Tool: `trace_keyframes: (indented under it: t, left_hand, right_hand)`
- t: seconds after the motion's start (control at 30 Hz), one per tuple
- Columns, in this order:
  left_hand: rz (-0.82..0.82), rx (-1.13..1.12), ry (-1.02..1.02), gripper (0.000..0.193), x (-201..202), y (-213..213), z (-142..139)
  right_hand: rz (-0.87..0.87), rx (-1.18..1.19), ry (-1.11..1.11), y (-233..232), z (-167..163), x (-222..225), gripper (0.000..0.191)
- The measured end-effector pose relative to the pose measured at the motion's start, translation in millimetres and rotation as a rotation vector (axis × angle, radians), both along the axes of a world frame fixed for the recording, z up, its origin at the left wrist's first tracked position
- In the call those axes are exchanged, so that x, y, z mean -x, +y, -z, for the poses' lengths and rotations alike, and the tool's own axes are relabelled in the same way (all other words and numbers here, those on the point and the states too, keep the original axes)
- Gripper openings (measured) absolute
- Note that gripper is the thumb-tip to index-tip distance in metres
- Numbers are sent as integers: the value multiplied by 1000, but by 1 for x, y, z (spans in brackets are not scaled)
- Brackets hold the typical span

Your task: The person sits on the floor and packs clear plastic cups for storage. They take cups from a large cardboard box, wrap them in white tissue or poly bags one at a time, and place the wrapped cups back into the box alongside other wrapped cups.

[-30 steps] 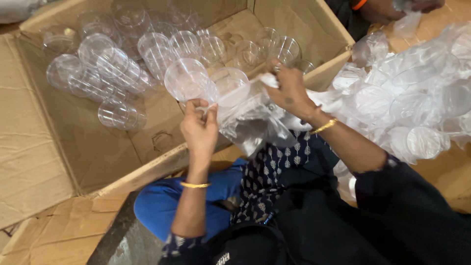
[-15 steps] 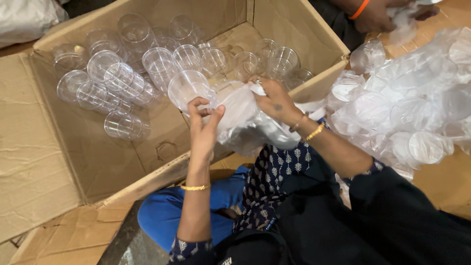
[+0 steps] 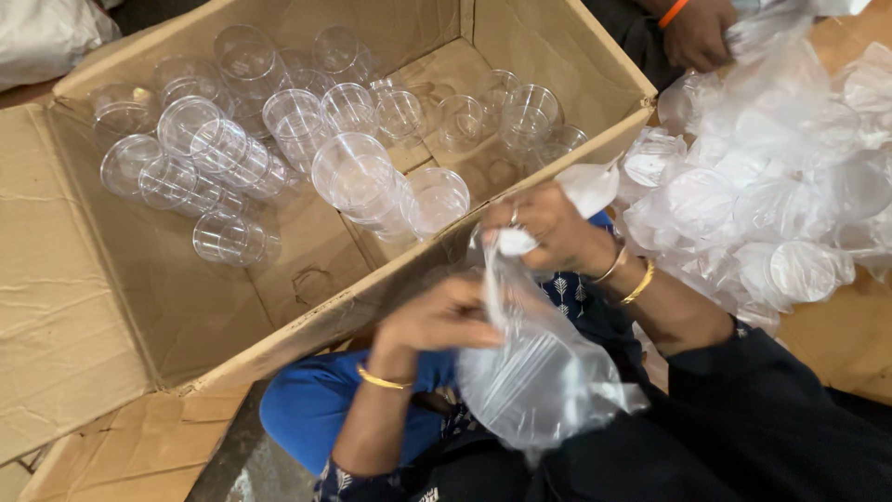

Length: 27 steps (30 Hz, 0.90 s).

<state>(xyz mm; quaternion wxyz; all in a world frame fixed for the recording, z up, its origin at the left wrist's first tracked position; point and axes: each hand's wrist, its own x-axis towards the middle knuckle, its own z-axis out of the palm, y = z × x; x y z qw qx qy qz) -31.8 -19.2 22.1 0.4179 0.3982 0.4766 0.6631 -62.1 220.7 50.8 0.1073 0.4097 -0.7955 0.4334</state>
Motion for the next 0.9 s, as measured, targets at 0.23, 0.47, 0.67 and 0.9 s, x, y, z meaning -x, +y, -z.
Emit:
trace_keyframes:
  t: [0.23, 0.47, 0.67, 0.9]
  left_hand:
    - [-333, 114, 782, 44, -22, 46, -2]
    - [-683, 152, 453, 44, -23, 56, -5]
    - [-651, 202, 390, 39, -24, 54, -5]
    - [-760, 113, 330, 29, -22, 40, 1]
  right_hand:
    - [230, -188, 97, 63, 30, -30, 27]
    - [989, -780, 69, 204, 7, -74, 38]
    - [999, -315, 225, 181, -37, -67, 21]
    - [-1026, 446, -324, 40, -106, -85, 21]
